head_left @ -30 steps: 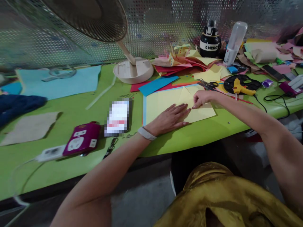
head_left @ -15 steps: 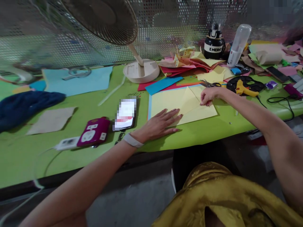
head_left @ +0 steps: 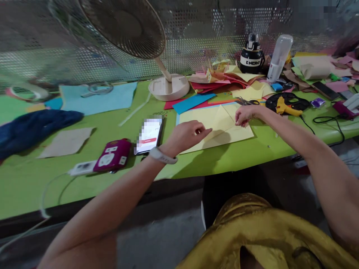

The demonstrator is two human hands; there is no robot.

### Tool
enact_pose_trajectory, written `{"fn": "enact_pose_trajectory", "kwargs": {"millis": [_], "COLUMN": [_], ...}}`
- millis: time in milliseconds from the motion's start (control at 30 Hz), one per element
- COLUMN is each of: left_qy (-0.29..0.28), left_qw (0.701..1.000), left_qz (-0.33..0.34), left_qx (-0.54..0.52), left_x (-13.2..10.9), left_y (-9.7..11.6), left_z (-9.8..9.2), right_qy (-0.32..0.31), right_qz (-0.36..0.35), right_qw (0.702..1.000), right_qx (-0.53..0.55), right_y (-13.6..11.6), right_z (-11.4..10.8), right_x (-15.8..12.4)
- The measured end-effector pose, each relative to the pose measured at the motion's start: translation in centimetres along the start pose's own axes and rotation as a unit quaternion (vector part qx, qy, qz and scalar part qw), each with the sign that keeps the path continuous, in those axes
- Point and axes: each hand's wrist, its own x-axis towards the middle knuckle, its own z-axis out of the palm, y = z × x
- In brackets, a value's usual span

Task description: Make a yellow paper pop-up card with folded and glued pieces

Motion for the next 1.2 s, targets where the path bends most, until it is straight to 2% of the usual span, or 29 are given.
{"fn": "enact_pose_trajectory", "kwargs": {"millis": [33,100,167,233,367,500,633,833,1000,1100,1167,1200], "left_qy": [-0.049,-0.151,-0.221,-0.252,-0.258,-0.263,-0.267,-0.265,-0.264,-0.273,-0.252,-0.216], "left_qw": [0.996,0.963,0.928,0.910,0.903,0.901,0.909,0.916,0.914,0.913,0.916,0.923], "left_qz": [-0.049,-0.139,-0.181,-0.209,-0.243,-0.245,-0.219,-0.207,-0.251,-0.243,-0.237,-0.238], "left_qx": [-0.055,-0.174,-0.239,-0.255,-0.245,-0.244,-0.233,-0.217,-0.180,-0.181,-0.202,-0.213], "left_x": [1.4,4.2,6.6,8.1,9.0,8.6,7.5,3.9,0.9,0.1,-0.1,-0.1], "left_y": [1.3,3.5,4.9,5.5,5.3,4.4,2.7,-0.8,-2.5,-3.4,-3.9,-4.1], "left_z": [0.3,1.2,2.4,3.5,4.3,4.0,3.6,2.6,0.9,0.0,-0.4,-0.4], "right_qy": [0.001,0.007,0.010,0.005,-0.005,-0.011,-0.007,0.008,0.022,0.042,0.065,0.076], "right_qz": [0.000,0.002,0.003,0.002,-0.002,-0.001,-0.013,-0.021,-0.028,-0.030,-0.036,-0.044], "right_qw": [1.000,1.000,1.000,1.000,1.000,1.000,1.000,0.999,0.999,0.998,0.996,0.994], "right_qx": [-0.005,-0.020,-0.029,-0.023,0.002,0.012,0.013,0.028,0.041,0.046,0.056,0.061], "right_y": [0.0,0.0,0.0,0.1,0.5,0.8,0.9,0.4,0.5,0.6,0.7,0.7], "right_z": [0.0,0.0,0.0,0.0,0.0,-0.1,-0.1,0.3,0.5,0.9,1.4,1.7], "right_x": [0.0,-0.1,-0.1,0.0,0.5,1.1,0.8,-0.3,-0.6,-0.8,-1.3,-1.6]}}
